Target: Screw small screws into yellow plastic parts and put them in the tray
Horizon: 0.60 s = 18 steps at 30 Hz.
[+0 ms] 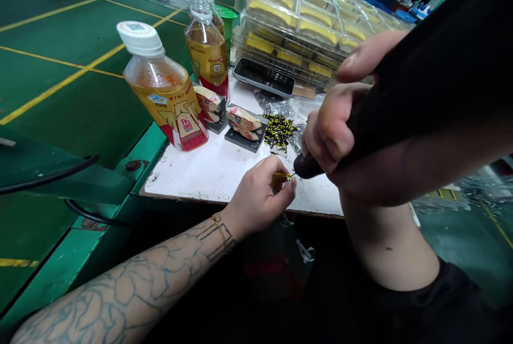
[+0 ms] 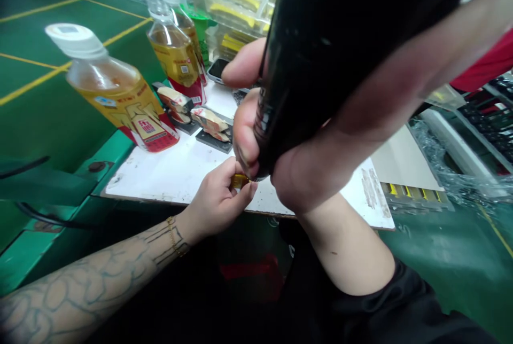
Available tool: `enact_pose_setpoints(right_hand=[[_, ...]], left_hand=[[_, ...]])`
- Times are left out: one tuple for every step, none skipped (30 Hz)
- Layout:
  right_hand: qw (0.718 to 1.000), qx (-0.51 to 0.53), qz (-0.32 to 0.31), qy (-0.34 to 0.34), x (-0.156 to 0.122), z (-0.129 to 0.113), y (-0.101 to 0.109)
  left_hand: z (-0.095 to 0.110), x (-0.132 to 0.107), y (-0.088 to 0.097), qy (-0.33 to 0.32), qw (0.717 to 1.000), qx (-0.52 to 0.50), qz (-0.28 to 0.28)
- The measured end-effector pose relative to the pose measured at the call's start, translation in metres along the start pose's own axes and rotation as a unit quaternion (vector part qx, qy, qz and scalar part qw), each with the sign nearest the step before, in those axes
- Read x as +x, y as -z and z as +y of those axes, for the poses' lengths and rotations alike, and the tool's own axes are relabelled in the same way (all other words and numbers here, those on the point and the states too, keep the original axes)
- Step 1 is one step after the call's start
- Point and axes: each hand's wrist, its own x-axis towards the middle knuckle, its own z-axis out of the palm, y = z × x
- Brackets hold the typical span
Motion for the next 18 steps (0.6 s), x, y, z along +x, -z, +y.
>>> enact_pose_setpoints(right_hand=[[1.000,0.023,0.003,0.012,0.001,-0.001,-0.003],[0.998,0.048,0.007,0.026,0.002,-0.001,-0.006],[0.997,0.069,0.007,0.036,0.003,0.000,-0.008],[0.996,0.083,0.004,0.043,0.004,0.000,-0.009],[0.995,0.090,0.000,0.045,0.004,0.000,-0.010],[0.995,0.093,-0.001,0.046,0.005,0.000,-0.010],[0.994,0.096,0.003,0.048,0.005,-0.001,-0.011],[0.994,0.096,0.007,0.045,0.005,-0.002,-0.011],[0.994,0.096,0.014,0.040,0.005,-0.004,-0.011],[0.994,0.098,0.023,0.036,0.005,-0.005,-0.012],[0.994,0.101,0.030,0.031,0.005,-0.005,-0.013],[0.993,0.106,0.035,0.027,0.004,-0.004,-0.014],[0.993,0.113,0.033,0.022,0.004,0.000,-0.015],[0.993,0.118,0.023,0.017,0.004,0.007,-0.016],[0.992,0.127,0.010,0.015,0.003,0.015,-0.018],[0.992,0.129,-0.010,0.006,0.003,0.023,-0.018],[0.991,0.134,-0.027,0.006,0.003,0.031,-0.018],[0.989,0.143,-0.025,0.012,0.002,0.037,-0.016]], left_hand=[[0.000,0.000,0.000,0.000,1.000,0.000,0.001],[0.000,0.000,0.000,-0.001,1.000,0.000,0.001],[0.000,0.000,0.000,-0.001,1.000,-0.001,-0.001],[-0.001,0.000,-0.001,-0.002,1.000,-0.001,-0.002],[-0.001,0.000,-0.001,-0.002,1.000,0.000,-0.002],[-0.001,0.000,0.000,-0.002,1.000,0.001,-0.003],[-0.001,0.000,0.000,-0.002,1.000,0.003,-0.003],[0.000,0.000,0.000,-0.001,1.000,0.005,-0.003],[0.000,0.000,0.000,-0.001,1.000,0.006,-0.004],[0.001,0.000,0.000,0.000,1.000,0.008,-0.005],[0.001,0.000,0.000,0.000,1.000,0.008,-0.006],[0.001,0.000,0.000,0.000,1.000,0.008,-0.006],[0.001,0.000,0.000,0.000,1.000,0.008,-0.009],[0.001,0.000,0.000,-0.002,1.000,0.009,-0.008],[0.001,-0.001,-0.001,-0.005,1.000,0.011,-0.005],[0.000,-0.002,-0.002,-0.010,1.000,0.015,-0.001],[0.000,-0.003,-0.002,-0.013,1.000,0.021,0.005],[-0.001,-0.004,-0.003,-0.014,0.999,0.029,0.014]])
